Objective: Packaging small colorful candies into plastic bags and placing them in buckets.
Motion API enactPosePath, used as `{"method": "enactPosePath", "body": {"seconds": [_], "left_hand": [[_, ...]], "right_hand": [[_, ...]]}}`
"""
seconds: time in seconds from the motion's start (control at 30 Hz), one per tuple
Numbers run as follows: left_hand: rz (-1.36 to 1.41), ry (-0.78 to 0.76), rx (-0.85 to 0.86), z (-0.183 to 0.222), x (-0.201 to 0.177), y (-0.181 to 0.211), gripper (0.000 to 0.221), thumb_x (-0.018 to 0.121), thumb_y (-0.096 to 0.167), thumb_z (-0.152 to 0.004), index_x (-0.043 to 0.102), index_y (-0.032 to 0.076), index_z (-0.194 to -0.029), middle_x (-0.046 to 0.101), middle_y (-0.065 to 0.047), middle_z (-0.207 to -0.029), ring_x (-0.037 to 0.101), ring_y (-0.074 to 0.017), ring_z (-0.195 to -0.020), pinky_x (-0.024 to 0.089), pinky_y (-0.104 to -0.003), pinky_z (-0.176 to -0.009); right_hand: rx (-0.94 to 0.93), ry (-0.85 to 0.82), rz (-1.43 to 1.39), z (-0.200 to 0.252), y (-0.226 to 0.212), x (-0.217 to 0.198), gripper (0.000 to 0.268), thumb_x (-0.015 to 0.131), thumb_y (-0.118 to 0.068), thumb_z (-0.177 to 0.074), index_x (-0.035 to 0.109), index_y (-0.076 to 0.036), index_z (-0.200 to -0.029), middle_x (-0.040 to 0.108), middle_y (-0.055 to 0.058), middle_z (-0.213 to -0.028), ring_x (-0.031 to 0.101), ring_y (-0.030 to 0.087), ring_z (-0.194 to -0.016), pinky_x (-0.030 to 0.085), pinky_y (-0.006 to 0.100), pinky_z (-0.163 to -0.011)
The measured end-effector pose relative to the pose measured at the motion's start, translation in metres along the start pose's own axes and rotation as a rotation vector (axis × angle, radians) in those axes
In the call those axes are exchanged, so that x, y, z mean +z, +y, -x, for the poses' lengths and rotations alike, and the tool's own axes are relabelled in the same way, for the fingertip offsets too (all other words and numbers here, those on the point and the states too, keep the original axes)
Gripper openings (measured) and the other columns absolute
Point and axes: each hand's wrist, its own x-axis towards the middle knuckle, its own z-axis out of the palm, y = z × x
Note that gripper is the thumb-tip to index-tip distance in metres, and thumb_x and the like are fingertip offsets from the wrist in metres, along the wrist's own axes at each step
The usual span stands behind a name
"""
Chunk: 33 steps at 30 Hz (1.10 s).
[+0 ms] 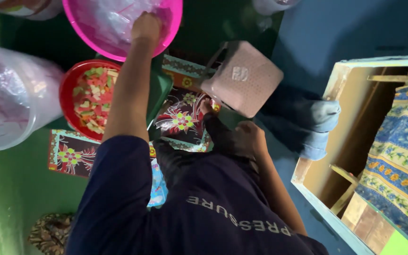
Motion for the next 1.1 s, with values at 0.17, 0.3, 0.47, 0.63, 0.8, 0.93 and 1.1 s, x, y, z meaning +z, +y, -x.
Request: {"method": "enactPosePath", "body": {"seconds": [0.17, 0.3, 0.47, 0.63, 0.8, 0.93, 1.1], "left_hand": [[-0.154, -0.002, 0.08, 0.005, -0.025, 0.003, 0.023, 0.048, 0.006, -0.086, 0.07, 0.002, -0.093, 0.067, -0.015, -0.084, 0.064, -0.0303, -0.08, 0.057, -0.041, -0.06], [-0.028, 0.053, 0.077, 0.013, -0.053, -0.001, 0.03, 0.044, 0.024, -0.092, 0.057, 0.001, -0.107, 0.062, -0.02, -0.092, 0.059, -0.0332, -0.084, 0.051, -0.042, -0.069], [0.645, 0.508, 0.233, 0.15, -0.174, 0.1, 0.006, 0.057, 0.006, -0.073, 0.056, 0.011, -0.077, 0.058, -0.011, -0.073, 0.056, -0.0318, -0.073, 0.045, -0.041, -0.064], [0.637, 0.294, 0.141, 0.259, -0.162, 0.17, 0.011, 0.061, 0.023, -0.081, 0.059, 0.019, -0.091, 0.062, -0.011, -0.083, 0.063, -0.0328, -0.083, 0.055, -0.044, -0.07], [0.468, 0.706, 0.412, 0.291, -0.158, 0.148, 0.017, 0.056, 0.014, -0.085, 0.068, 0.011, -0.096, 0.061, -0.013, -0.106, 0.059, -0.0315, -0.092, 0.051, -0.041, -0.068], [0.484, 0.61, 0.425, 0.326, -0.174, 0.138, 0.018, 0.056, 0.02, -0.086, 0.068, 0.011, -0.097, 0.06, -0.012, -0.105, 0.059, -0.0317, -0.087, 0.051, -0.041, -0.067], [0.709, 0.341, 0.378, 0.338, -0.139, 0.123, 0.034, 0.077, 0.035, -0.07, 0.066, 0.01, -0.091, 0.057, -0.009, -0.102, 0.059, -0.0326, -0.088, 0.05, -0.04, -0.076]], "right_hand": [[-0.018, 0.007, -0.042, -0.001, 0.004, -0.007, 0.021, 0.061, -0.024, -0.074, 0.067, -0.017, -0.093, 0.07, 0.002, -0.088, 0.064, 0.015, -0.085, 0.046, 0.028, -0.075], [-0.088, -0.023, -0.425, -0.003, -0.007, -0.004, 0.017, 0.059, -0.023, -0.081, 0.069, -0.011, -0.085, 0.068, -0.003, -0.085, 0.059, 0.006, -0.082, 0.043, 0.022, -0.078], [-0.24, -0.217, -0.861, -0.003, -0.062, 0.005, 0.037, 0.054, -0.015, -0.078, 0.053, -0.003, -0.112, 0.053, 0.009, -0.118, 0.052, 0.02, -0.111, 0.038, 0.03, -0.095], [0.459, -0.359, -1.915, -0.007, -0.115, 0.034, 0.046, 0.048, 0.001, -0.083, 0.037, 0.017, -0.125, 0.042, 0.024, -0.122, 0.043, 0.036, -0.115, 0.033, 0.047, -0.106], [0.259, -0.425, -1.652, -0.031, -0.093, 0.111, 0.018, 0.06, -0.019, -0.078, 0.066, -0.005, -0.089, 0.066, 0.003, -0.077, 0.053, 0.017, -0.061, 0.045, 0.03, -0.064], [-0.169, -0.493, -1.656, 0.021, -0.141, 0.095, 0.019, 0.056, -0.007, -0.078, 0.056, 0.006, -0.092, 0.06, 0.012, -0.081, 0.051, 0.019, -0.077, 0.039, 0.03, -0.081], [0.224, -0.439, -1.405, -0.035, -0.111, 0.163, 0.029, 0.051, -0.025, -0.084, 0.054, -0.001, -0.1, 0.06, 0.009, -0.092, 0.059, 0.023, -0.076, 0.042, 0.029, -0.049]]}}
